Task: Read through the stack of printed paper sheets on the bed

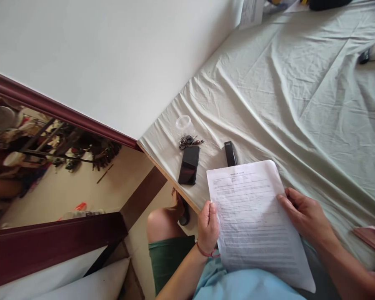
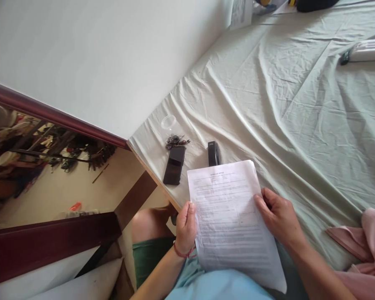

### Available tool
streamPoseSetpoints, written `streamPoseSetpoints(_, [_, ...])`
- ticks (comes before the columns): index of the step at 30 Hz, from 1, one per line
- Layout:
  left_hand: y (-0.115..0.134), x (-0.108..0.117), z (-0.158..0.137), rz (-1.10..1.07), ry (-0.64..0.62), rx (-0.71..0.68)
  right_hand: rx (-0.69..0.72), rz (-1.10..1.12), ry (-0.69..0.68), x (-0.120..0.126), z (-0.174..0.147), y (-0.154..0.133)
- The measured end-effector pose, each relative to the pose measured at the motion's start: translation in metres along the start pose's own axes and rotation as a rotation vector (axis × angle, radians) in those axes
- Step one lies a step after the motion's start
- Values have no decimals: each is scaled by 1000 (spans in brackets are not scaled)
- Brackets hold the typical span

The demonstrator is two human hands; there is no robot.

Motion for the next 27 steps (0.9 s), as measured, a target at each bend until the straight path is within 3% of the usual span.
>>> streamPoseSetpoints(11, [15,-1,0,83,-52,-19,-8,-19,-5,5,-3,3])
streamPoseSetpoints(27, [18,-3,-5,164,65,-155,121,-61,101,7,1,3])
Point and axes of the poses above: each hand's wrist, its own z-axis towards the middle knuckle, its own x-axis out of the back of the hand, y = z × x, the point moved 5 cm from there along z, towards the middle knuckle, and after that the axes turned 7 degrees about y, right-handed, at the moved point
